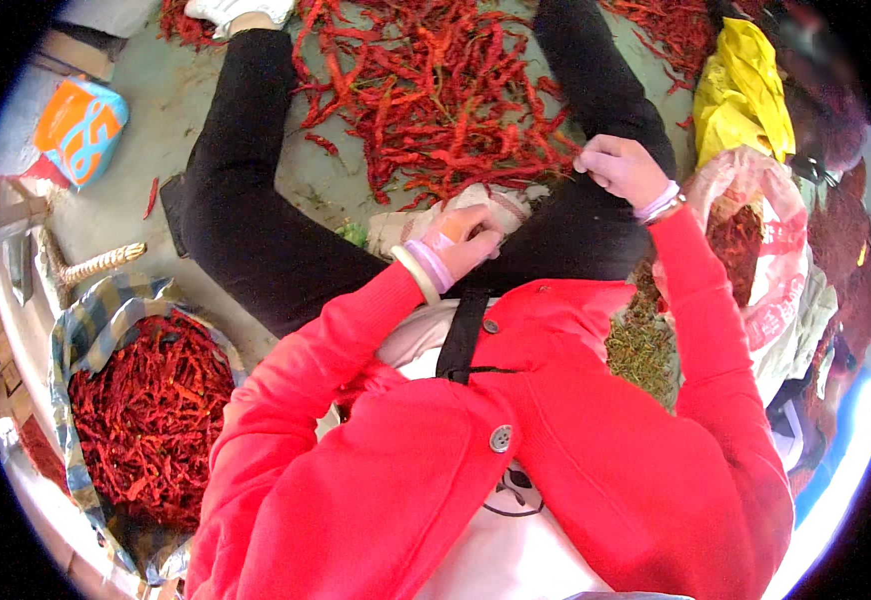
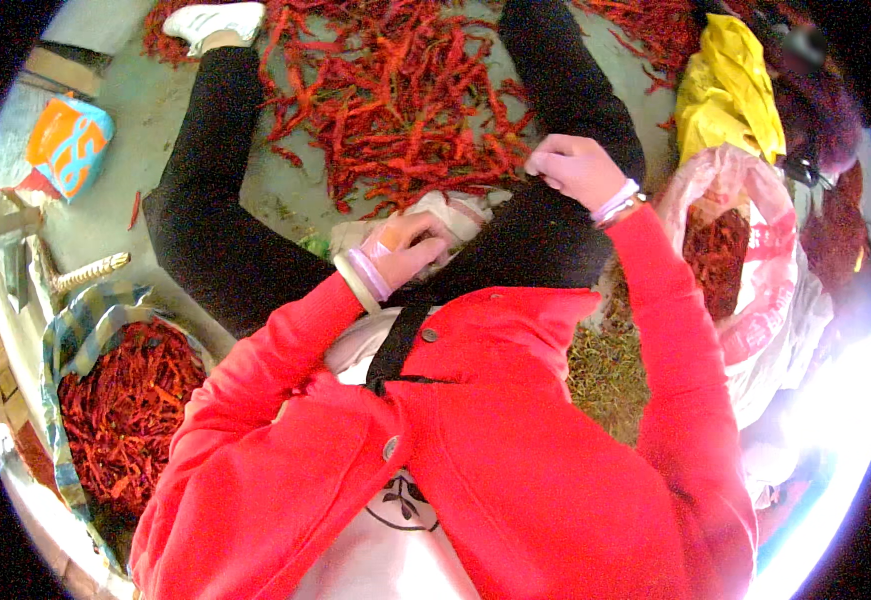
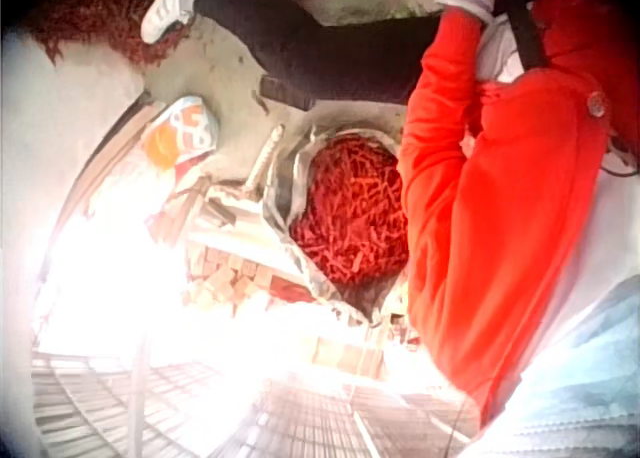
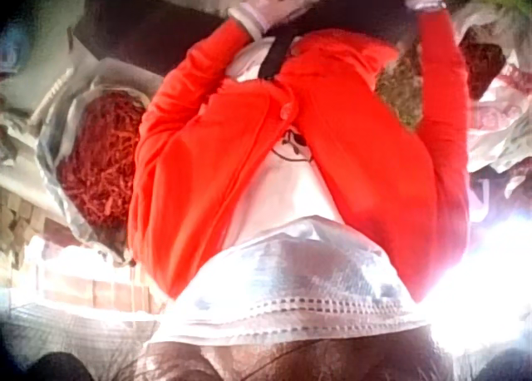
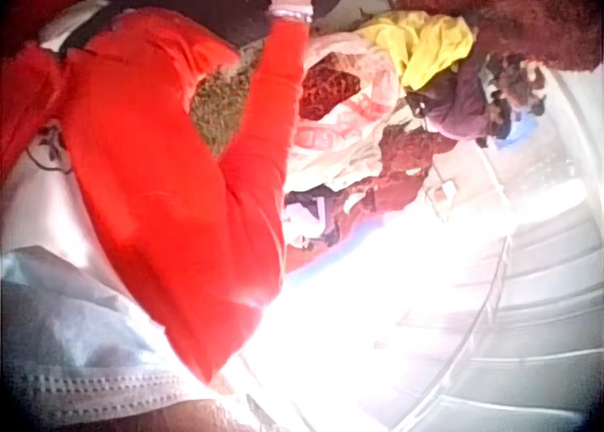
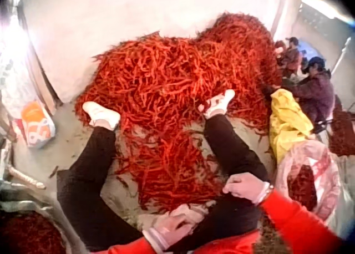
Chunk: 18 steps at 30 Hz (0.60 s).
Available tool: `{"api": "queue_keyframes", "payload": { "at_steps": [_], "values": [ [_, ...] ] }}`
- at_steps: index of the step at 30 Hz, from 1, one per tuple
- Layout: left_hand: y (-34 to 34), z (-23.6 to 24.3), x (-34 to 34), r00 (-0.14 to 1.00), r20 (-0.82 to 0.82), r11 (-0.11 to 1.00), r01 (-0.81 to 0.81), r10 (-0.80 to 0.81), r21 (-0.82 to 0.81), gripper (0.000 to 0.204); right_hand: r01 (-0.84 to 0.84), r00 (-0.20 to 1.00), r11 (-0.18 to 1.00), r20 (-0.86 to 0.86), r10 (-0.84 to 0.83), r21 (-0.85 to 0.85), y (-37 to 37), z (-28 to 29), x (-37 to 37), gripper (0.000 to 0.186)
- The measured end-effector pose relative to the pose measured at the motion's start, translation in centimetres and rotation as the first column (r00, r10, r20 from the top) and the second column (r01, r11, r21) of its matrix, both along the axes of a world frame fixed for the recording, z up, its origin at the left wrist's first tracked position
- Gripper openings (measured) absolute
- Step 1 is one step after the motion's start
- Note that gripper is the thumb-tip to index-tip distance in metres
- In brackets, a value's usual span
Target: The person sits on the floor and removes stems from dried red chili peppers by hand. They pick up peppers from a large pile, pull off the stems, and place the de-stemmed peppers into a nearby sack.
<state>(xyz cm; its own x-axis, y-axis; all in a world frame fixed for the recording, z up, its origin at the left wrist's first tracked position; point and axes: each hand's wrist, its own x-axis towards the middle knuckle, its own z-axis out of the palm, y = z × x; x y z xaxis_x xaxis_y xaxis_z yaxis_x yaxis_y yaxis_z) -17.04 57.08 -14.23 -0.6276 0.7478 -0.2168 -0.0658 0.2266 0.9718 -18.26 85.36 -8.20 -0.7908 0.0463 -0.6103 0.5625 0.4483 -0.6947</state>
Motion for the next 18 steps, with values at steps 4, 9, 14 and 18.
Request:
{"api": "queue_keyframes", "payload": {
  "at_steps": [4, 9, 14, 18],
  "values": [
    [0.8, 0.4, 1.3, 0.984, 0.16, 0.992, 0.062, -0.08, 0.114, 0.015, 0.146, 0.989, 0.952, 0.053, -0.137, -0.27, -2.3, 1.1, 0.1, 0.02],
    [0.4, 0.2, 0.6, 0.988, 0.152, 0.995, 0.008, -0.023, 0.097, 0.014, 0.213, 0.974, 0.895, 0.01, -0.227, -0.392, -3.5, 1.4, -0.1, 0.017],
    [-0.3, 0.5, 0.3, 0.986, 0.06, 0.981, -0.16, 0.154, 0.107, 0.012, 0.218, 0.969, 0.852, -0.001, -0.248, -0.476, -4.7, 1.7, 0.7, 0.017],
    [0.3, 1.7, -1.7, 0.873, 0.012, 0.847, -0.477, 0.488, 0.233, 0.018, 0.202, 0.977, 0.848, 0.042, -0.208, -0.49, -5.7, 2.5, 2.3, 0.02]
  ]
}}
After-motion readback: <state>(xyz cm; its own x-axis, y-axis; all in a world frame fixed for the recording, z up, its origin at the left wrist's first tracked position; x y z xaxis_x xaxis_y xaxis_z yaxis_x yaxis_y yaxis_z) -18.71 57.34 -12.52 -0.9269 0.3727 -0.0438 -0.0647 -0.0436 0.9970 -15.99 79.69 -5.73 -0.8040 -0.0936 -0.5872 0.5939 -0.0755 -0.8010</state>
